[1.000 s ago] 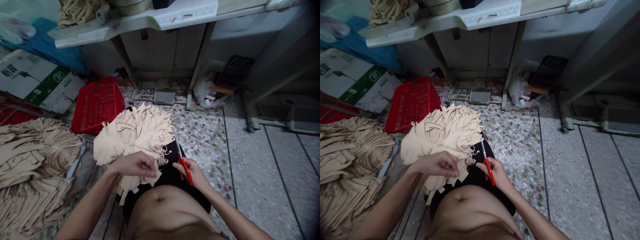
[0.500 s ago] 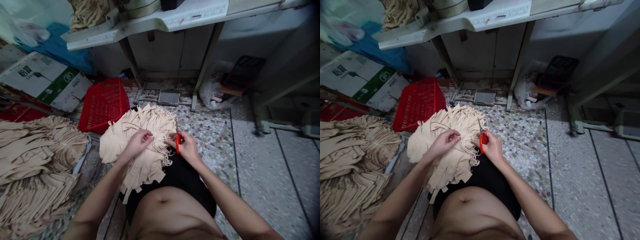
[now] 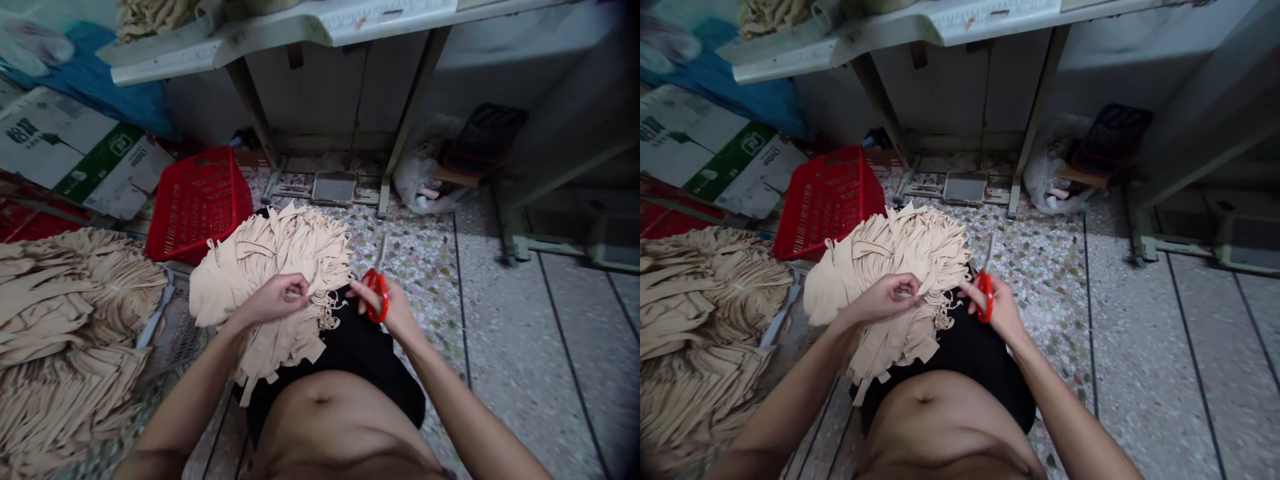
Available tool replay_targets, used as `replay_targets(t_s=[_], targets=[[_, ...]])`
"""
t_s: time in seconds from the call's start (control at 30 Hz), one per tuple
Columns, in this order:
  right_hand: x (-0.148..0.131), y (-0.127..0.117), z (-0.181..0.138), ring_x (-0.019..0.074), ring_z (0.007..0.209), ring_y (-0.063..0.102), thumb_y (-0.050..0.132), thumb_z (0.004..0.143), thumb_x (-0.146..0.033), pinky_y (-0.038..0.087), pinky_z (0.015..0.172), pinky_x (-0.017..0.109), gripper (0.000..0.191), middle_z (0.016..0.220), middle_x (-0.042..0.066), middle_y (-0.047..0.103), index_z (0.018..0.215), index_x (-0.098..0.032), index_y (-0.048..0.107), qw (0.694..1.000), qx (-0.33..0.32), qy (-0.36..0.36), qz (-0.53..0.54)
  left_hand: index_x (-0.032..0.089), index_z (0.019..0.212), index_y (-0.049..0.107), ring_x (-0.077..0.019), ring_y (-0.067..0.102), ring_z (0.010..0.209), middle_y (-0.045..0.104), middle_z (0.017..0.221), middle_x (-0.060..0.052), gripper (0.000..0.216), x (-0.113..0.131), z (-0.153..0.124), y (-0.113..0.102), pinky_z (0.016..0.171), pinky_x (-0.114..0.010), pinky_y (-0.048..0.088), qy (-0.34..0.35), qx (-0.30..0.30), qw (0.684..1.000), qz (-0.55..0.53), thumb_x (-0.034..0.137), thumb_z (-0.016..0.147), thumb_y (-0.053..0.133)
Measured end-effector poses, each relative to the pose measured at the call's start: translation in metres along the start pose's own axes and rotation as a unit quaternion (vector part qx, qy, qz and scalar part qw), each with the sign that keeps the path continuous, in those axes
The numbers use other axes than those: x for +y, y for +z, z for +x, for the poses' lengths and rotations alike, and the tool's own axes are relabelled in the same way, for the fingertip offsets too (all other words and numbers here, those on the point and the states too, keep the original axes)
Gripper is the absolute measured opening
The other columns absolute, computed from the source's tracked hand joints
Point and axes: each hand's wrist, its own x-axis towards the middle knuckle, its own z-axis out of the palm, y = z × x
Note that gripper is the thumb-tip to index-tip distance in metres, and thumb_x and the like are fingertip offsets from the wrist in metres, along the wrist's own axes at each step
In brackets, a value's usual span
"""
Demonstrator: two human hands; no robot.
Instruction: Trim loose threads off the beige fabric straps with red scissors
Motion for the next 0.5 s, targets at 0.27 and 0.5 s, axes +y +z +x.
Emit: replay_targets(t_s=[0.27,0.5], targets=[[-0.006,0.066,0.016,0.0164,0.052,0.063,0.090,0.061,-0.063,0.056,0.052,0.031,0.057,0.082,0.006,0.075,0.078,-0.023,0.054,0.992,-0.028,0.007,0.121,0.014,0.094,0.068,-0.0181,0.065,0.094,0.072,0.100,-0.009,0.027,-0.005,-0.011,-0.005,0.087,-0.028,0.047,-0.017,-0.041,0.997,-0.059,0.040,0.096,0.062],[-0.032,0.048,0.010,0.0251,0.076,0.073,0.088,0.069,-0.057,0.062,0.077,0.041,0.049,0.086,0.008,0.076,0.079,-0.024,0.055,0.993,-0.073,-0.054,0.081,0.014,0.097,0.072,-0.0147,0.054,0.074,0.061,0.079,-0.003,0.044,-0.009,0.000,-0.009,0.071,-0.025,0.042,-0.037,-0.114,0.991,-0.060,0.053,0.099,0.053]])
